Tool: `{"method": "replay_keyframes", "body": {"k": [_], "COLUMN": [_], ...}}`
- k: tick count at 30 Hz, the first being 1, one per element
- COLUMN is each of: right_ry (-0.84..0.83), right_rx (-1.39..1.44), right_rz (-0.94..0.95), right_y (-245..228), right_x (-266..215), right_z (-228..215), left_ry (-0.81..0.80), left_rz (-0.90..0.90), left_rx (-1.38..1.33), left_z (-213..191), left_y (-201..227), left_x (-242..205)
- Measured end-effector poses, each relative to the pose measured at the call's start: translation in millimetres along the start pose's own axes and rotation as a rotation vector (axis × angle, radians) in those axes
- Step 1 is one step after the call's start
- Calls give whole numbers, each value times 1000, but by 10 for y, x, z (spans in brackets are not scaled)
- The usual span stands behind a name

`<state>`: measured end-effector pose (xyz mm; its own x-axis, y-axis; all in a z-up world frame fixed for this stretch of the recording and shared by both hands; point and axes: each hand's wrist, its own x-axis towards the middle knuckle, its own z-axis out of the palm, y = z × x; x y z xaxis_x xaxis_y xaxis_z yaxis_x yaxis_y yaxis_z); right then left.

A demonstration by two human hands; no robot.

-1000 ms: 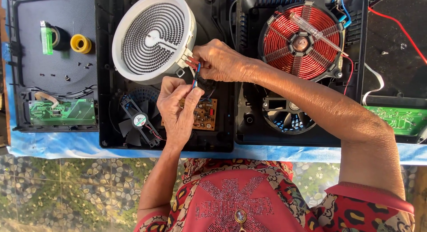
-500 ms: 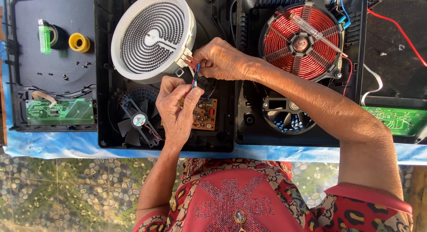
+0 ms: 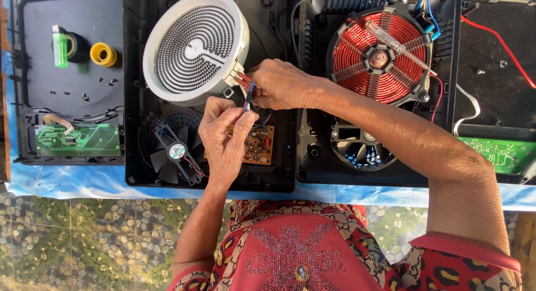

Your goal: Reinstalling and connecting internal electrical components and the heating element of an induction cooktop.

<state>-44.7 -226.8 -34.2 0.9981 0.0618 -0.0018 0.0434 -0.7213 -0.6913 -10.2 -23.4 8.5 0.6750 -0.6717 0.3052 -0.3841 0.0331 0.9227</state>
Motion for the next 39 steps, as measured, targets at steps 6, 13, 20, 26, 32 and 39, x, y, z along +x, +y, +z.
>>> {"method": "replay_keyframes", "body": {"k": [6, 13, 20, 26, 32, 39], "right_ry": [-24, -33, -3, -1, -11, -10], "right_rx": [28, 36, -56, 19, 156, 223], "right_rz": [-40, -34, -18, 21, 19, -75], "right_y": [-111, -106, -83, -176, -133, -156], "right_x": [-21, -7, 22, 24, 5, 11], "right_z": [-7, 34, 102, 11, 34, -71], "left_ry": [2, -10, -35, -35, -31, -5], "left_rz": [-7, -9, 8, 8, 30, 16], "left_rx": [-45, -66, -54, -41, -22, 2], "left_z": [-31, -29, -42, -28, -15, -1], "left_y": [-32, -118, -137, -118, -106, -102], "left_x": [-2, -19, -17, -11, -6, -16]}}
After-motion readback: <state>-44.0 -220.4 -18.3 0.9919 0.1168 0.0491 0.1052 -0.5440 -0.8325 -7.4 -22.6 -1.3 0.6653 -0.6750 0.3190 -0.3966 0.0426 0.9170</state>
